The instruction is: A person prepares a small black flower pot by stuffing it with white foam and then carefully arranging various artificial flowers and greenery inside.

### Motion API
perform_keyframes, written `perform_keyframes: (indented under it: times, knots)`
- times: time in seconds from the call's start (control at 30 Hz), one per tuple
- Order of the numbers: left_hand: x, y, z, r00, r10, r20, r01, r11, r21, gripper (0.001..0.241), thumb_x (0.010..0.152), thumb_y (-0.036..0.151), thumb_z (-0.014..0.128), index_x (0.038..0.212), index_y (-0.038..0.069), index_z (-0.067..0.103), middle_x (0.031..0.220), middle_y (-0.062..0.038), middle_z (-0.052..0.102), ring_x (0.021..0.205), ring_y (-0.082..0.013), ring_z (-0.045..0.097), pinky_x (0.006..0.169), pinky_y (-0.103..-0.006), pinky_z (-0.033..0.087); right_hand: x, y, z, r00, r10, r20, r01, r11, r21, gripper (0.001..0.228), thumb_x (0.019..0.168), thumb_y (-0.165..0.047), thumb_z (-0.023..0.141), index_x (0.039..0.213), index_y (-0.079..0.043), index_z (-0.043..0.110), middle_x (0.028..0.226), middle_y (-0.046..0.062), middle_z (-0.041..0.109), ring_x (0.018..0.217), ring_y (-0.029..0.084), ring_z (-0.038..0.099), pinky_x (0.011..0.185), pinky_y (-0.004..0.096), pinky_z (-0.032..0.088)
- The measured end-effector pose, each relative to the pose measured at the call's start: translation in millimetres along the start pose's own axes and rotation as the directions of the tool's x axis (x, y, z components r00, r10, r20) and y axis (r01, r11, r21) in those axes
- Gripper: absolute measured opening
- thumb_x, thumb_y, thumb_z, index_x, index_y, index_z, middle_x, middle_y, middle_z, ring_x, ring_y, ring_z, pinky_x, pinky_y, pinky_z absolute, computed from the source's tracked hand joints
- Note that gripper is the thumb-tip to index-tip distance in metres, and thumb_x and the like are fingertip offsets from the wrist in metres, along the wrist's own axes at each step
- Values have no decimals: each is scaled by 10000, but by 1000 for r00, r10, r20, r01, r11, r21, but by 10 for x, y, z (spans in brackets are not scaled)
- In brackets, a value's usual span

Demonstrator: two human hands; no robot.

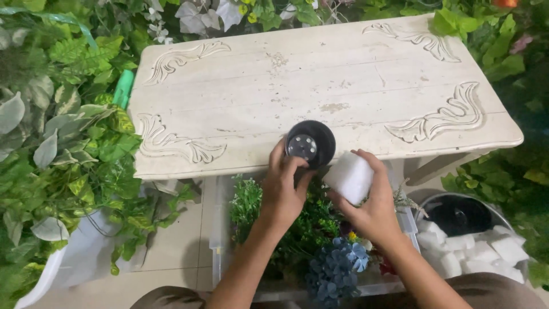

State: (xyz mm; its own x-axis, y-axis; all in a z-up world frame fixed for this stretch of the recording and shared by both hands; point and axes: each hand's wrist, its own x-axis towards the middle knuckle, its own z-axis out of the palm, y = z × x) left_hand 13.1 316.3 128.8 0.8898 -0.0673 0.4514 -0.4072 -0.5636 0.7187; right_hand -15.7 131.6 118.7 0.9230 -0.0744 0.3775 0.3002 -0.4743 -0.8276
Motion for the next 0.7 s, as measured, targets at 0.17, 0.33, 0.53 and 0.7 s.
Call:
perform_keyframes:
  times: [0.17, 0.33, 0.53, 0.7]
  knots:
    - [-257, 196, -34, 999, 35, 7, -35, 999, -7, 230, 821, 56, 819, 925, 99, 619, 1461, -256, 427, 1189, -556, 599, 835, -588, 624, -11, -153, -54, 987, 157, -28, -151, 978, 144, 915, 743, -215, 833, 1516, -41, 373, 1312, 355, 518, 1243, 570, 531, 939, 762, 421]
    - [-484, 279, -184, 995, 69, -73, -72, 996, -45, 487, 709, -8, 836, 1093, 84, 551, 1364, -201, 534, 1185, -357, 635, 899, -414, 583, -56, -154, -125, 947, 293, 130, -309, 941, 134, 840, 741, -282, 700, 1493, -114, 364, 1326, 183, 564, 1084, 298, 669, 839, 399, 584]
    - [-607, 175, -96, 972, -225, 64, 228, 851, -472, 1046, 802, 399, 793, 1568, 26, 188, 1360, -181, 437, 1248, -309, 555, 973, -484, 534, -38, -92, -153, 935, 291, 201, -325, 931, 163, 820, 697, -265, 692, 1452, -125, 405, 1291, 166, 577, 1077, 303, 671, 798, 402, 615]
    - [-609, 129, -59, 982, -174, 68, 186, 898, -399, 833, 802, 315, 837, 1436, 30, 377, 1288, -134, 423, 1164, -270, 566, 969, -412, 488, -59, -35, -145, 910, 346, 230, -398, 883, 249, 817, 723, -223, 657, 1486, -105, 390, 1299, 163, 587, 1046, 281, 644, 785, 377, 577]
